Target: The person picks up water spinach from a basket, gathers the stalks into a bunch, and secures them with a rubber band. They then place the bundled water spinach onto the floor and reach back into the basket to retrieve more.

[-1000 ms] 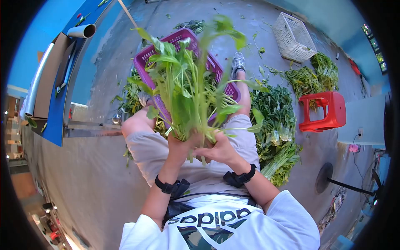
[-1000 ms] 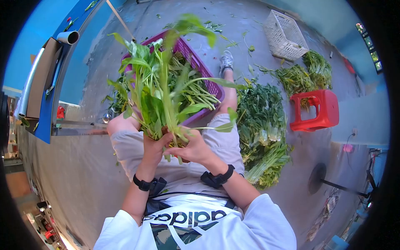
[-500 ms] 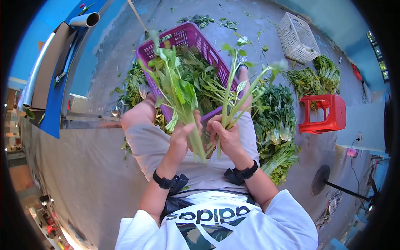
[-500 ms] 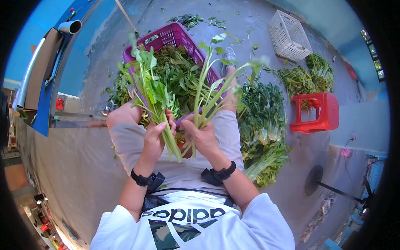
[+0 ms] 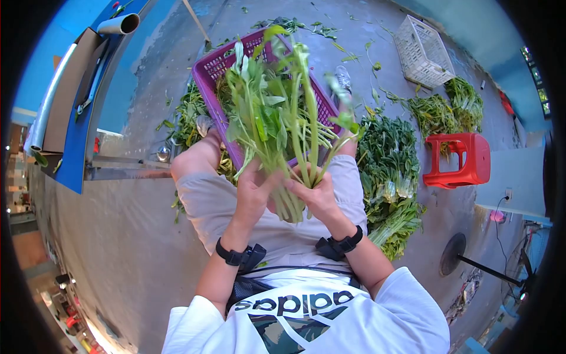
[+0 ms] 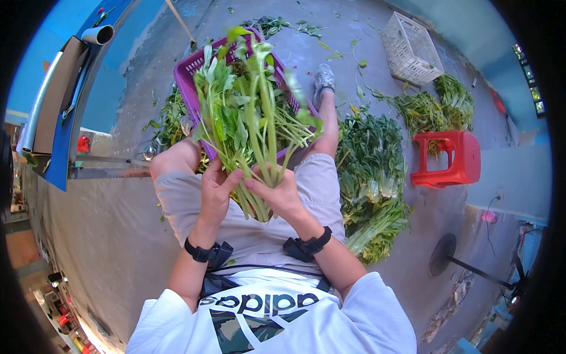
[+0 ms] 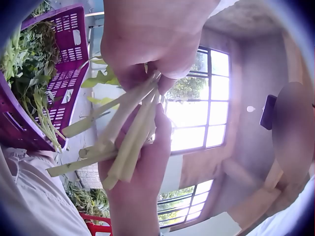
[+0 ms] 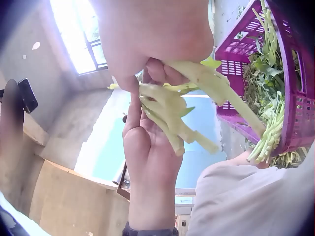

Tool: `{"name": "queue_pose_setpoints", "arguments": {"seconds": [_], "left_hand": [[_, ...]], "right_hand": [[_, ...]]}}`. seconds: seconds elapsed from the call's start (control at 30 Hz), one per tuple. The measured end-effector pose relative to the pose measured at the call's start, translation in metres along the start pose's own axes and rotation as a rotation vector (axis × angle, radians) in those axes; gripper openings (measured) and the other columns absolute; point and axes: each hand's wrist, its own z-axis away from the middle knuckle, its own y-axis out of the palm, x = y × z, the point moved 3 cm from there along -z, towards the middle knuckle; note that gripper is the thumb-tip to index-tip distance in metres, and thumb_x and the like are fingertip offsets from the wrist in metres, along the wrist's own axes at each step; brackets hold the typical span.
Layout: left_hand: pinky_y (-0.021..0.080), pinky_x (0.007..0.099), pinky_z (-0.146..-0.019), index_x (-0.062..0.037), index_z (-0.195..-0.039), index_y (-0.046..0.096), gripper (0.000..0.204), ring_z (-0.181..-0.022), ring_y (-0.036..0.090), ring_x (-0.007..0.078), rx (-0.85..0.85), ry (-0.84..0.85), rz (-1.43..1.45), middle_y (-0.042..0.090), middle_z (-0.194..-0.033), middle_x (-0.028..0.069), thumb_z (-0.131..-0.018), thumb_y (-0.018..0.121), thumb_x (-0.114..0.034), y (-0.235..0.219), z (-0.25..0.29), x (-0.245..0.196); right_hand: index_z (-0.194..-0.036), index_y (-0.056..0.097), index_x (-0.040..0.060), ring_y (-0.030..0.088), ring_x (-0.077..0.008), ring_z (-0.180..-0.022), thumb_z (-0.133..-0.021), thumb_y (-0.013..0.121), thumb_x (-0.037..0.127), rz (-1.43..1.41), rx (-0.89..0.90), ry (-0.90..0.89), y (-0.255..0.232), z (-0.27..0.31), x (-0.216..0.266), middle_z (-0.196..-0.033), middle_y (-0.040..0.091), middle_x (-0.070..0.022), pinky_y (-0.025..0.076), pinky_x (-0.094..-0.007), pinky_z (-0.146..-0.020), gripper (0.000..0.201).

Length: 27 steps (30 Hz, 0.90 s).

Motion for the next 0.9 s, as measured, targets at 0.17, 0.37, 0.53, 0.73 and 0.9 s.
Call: {"name": "queue_pose_setpoints", "arguments": {"seconds": [0.17,0.37,0.53,0.73,0.9], "left_hand": [[0.050,0.0267,-0.088,-0.0024,-0.125,0.055,0.032,-0.099,0.063,0.0115,-0.050,0.033,0.049,0.067,-0.107,0.0038,-0.094,0.064,-0.002,-0.003,-0.002,0.001],[0.051,0.0279,-0.071,-0.0037,-0.123,0.052,0.032,-0.076,0.061,0.0141,-0.134,0.056,0.123,0.062,-0.092,0.0039,-0.093,0.063,-0.003,-0.015,0.002,0.003],[0.045,0.0283,-0.054,-0.0058,-0.126,0.047,0.037,-0.059,0.051,0.0138,-0.205,0.026,0.366,0.056,-0.085,0.0048,-0.093,0.062,-0.003,-0.030,0.004,-0.007],[0.039,0.0252,-0.050,-0.0093,-0.126,0.048,0.036,-0.055,0.046,0.0112,-0.316,0.232,0.277,0.057,-0.093,0.0027,-0.094,0.064,-0.008,-0.043,0.001,-0.022],[0.036,0.0240,-0.049,-0.0115,-0.124,0.051,0.035,-0.053,0.043,0.0087,-0.397,0.352,0.251,0.055,-0.087,0.0011,-0.094,0.068,-0.011,-0.070,0.000,-0.042]], "right_hand": [[-0.096,0.068,0.0011,0.060,-0.0068,-0.073,-0.086,0.077,0.012,-0.017,-0.106,-0.040,-0.007,-0.003,-0.001,-0.081,0.066,0.0001,0.049,-0.0241,-0.065,0.018],[-0.095,0.067,0.0006,0.062,-0.0085,-0.071,-0.088,0.075,0.014,-0.051,-0.185,-0.016,-0.018,-0.004,-0.003,-0.080,0.067,-0.0009,0.050,-0.0245,-0.065,0.017],[-0.096,0.067,0.0011,0.064,-0.0111,-0.071,-0.090,0.072,0.012,-0.165,-0.140,-0.031,-0.030,-0.008,-0.002,-0.080,0.068,-0.0037,0.051,-0.0254,-0.065,0.013],[-0.098,0.065,0.0005,0.063,-0.0123,-0.067,-0.090,0.072,0.013,-0.112,-0.210,-0.109,-0.035,-0.007,0.000,-0.078,0.067,-0.0049,0.050,-0.0249,-0.060,0.016],[-0.105,0.061,0.0027,0.048,-0.0089,-0.051,-0.096,0.064,0.020,-0.436,-0.193,-0.100,-0.061,-0.011,0.016,-0.073,0.060,-0.0047,0.037,-0.0232,-0.046,0.020]]}}
